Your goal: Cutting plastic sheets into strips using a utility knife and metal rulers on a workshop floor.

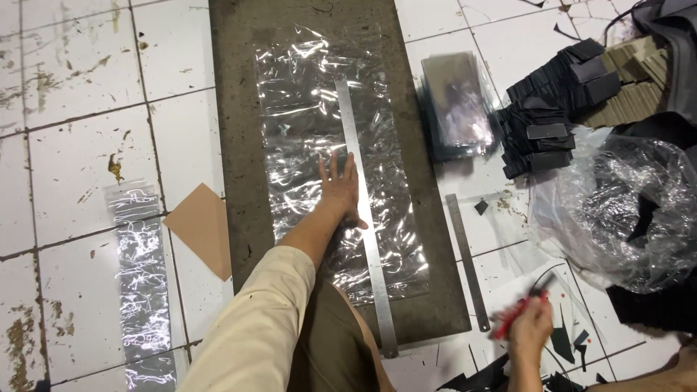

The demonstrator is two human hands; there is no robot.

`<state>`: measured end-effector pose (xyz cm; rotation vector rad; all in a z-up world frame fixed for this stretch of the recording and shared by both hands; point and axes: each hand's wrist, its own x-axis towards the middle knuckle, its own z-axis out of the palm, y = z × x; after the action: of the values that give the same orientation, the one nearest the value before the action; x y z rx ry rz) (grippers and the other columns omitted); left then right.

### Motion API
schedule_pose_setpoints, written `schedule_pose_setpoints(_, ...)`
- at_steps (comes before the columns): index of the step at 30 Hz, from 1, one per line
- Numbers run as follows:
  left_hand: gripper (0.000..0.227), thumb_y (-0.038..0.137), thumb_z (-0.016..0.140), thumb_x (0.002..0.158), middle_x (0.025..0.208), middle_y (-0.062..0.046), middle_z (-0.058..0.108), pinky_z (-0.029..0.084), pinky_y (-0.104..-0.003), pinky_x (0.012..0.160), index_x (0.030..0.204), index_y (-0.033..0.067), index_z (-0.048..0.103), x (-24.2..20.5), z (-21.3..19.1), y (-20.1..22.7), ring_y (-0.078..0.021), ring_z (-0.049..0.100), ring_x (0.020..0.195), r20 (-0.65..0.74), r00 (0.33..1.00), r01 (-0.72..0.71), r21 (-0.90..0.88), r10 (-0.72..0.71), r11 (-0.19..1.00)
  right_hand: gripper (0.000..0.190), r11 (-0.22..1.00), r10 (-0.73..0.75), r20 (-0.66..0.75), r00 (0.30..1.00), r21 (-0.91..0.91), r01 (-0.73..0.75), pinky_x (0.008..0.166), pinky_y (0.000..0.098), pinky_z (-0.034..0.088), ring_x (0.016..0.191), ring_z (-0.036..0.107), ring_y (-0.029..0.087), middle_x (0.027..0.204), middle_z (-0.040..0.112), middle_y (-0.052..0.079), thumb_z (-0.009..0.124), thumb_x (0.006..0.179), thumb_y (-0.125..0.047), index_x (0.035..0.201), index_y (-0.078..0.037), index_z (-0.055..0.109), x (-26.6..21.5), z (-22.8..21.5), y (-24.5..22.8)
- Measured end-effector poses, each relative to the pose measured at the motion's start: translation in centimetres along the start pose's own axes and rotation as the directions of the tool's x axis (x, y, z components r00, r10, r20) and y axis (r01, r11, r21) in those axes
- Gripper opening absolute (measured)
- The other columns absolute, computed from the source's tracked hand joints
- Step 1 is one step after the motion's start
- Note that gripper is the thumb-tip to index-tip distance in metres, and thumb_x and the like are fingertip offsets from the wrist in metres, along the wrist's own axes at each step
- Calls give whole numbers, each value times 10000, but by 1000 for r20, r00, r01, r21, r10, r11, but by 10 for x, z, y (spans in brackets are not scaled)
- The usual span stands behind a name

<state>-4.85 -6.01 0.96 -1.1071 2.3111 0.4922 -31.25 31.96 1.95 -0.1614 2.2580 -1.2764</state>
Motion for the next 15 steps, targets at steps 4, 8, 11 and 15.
schedule_pose_setpoints(4, 1695, 742, 948, 420, 1676, -247, -141, -114, -732, 1135, 1588, -56, 14, 6, 2, -8, -545, -144, 1493, 23, 999, -37, -34, 38, 999, 521, 996, -75, 273, 959, 59, 61, 677, 388, 547, 722, 587, 240, 1075, 590, 143, 506, 1024, -40, 1540, -78, 446, -3, 74, -28)
schedule_pose_setpoints(8, 1687, 747, 927, 446, 1694, -196, -108, -81, -721, 1169, 1594, -34, -30, -10, -25, -3, -507, -60, 1522, 97, 995, 2, -63, 4, 998, 578, 922, -294, 539, 790, -57, 382, 617, 403, 602, 763, 689, 318, 1201, 654, 262, 500, 1001, -37, 1564, -107, 388, -35, 166, -112)
schedule_pose_setpoints(11, 1634, 733, 908, 484, 1703, -170, -76, -79, -716, 1190, 1599, -24, -16, -16, -39, -2, -483, -23, 1536, 156, 988, 27, -98, -11, 995, 532, 738, -478, 554, 682, -168, 654, 698, 557, 580, 953, 702, 460, 1203, 681, 297, 530, 1006, -90, 1531, -126, 453, -28, 234, -149)
schedule_pose_setpoints(15, 1630, 710, 920, 495, 1694, -195, -73, -63, -733, 1179, 1591, -41, -23, -12, -35, -5, -508, -19, 1524, 152, 988, 10, -112, 7, 994, 560, 495, -574, 624, 530, -252, 832, 889, 610, 513, 1077, 673, 455, 1289, 686, 195, 504, 1010, -131, 1561, -198, 429, 18, 312, -151)
